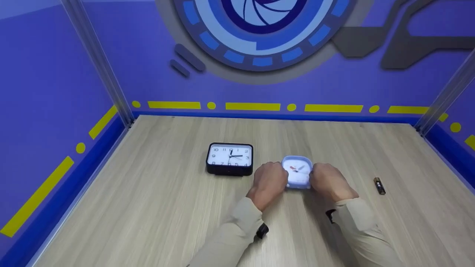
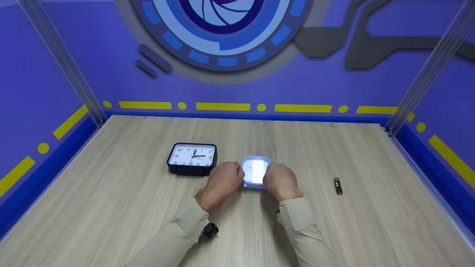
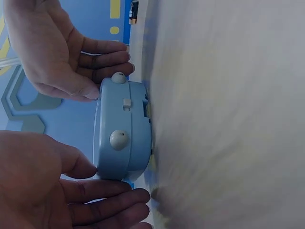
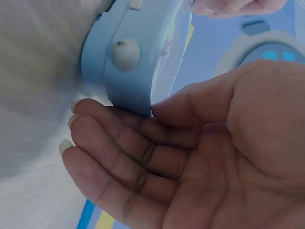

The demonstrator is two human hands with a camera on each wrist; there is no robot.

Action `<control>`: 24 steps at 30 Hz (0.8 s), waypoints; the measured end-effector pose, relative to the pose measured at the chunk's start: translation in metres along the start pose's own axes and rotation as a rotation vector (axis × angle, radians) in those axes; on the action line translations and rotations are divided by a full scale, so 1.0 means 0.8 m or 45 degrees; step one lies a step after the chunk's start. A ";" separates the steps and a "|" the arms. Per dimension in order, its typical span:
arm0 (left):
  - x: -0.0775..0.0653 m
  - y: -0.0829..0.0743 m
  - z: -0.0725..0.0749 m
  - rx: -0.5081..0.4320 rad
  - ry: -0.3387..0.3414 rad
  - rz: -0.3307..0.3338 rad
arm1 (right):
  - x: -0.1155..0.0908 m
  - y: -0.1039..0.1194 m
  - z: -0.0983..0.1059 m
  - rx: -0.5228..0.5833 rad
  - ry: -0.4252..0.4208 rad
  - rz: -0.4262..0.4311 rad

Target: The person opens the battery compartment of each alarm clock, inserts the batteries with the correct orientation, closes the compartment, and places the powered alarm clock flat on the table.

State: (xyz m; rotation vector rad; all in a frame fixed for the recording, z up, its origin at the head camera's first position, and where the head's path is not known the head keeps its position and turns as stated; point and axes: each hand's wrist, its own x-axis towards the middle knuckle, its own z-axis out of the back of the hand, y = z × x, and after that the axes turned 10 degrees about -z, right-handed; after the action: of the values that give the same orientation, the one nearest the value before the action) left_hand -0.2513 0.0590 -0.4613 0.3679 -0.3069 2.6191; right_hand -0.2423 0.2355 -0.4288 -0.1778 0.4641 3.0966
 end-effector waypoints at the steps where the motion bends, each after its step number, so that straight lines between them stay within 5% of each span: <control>1: -0.002 0.001 0.000 0.013 -0.010 -0.014 | -0.002 0.002 -0.002 -0.013 -0.010 0.006; 5: -0.013 0.004 0.001 -0.048 -0.042 0.007 | -0.010 0.008 -0.007 -0.055 -0.061 0.050; 13: -0.036 0.007 0.007 0.014 -0.085 -0.048 | -0.027 0.021 -0.019 -0.119 -0.183 0.130; 24: -0.077 0.005 0.018 0.307 -0.077 -0.125 | -0.052 0.038 -0.034 -0.150 -0.286 0.223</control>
State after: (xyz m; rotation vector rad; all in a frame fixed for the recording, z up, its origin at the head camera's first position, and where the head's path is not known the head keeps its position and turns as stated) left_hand -0.1982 0.0255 -0.4675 0.5293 0.0088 2.5562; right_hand -0.1986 0.1994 -0.4408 0.2209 0.3061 3.2605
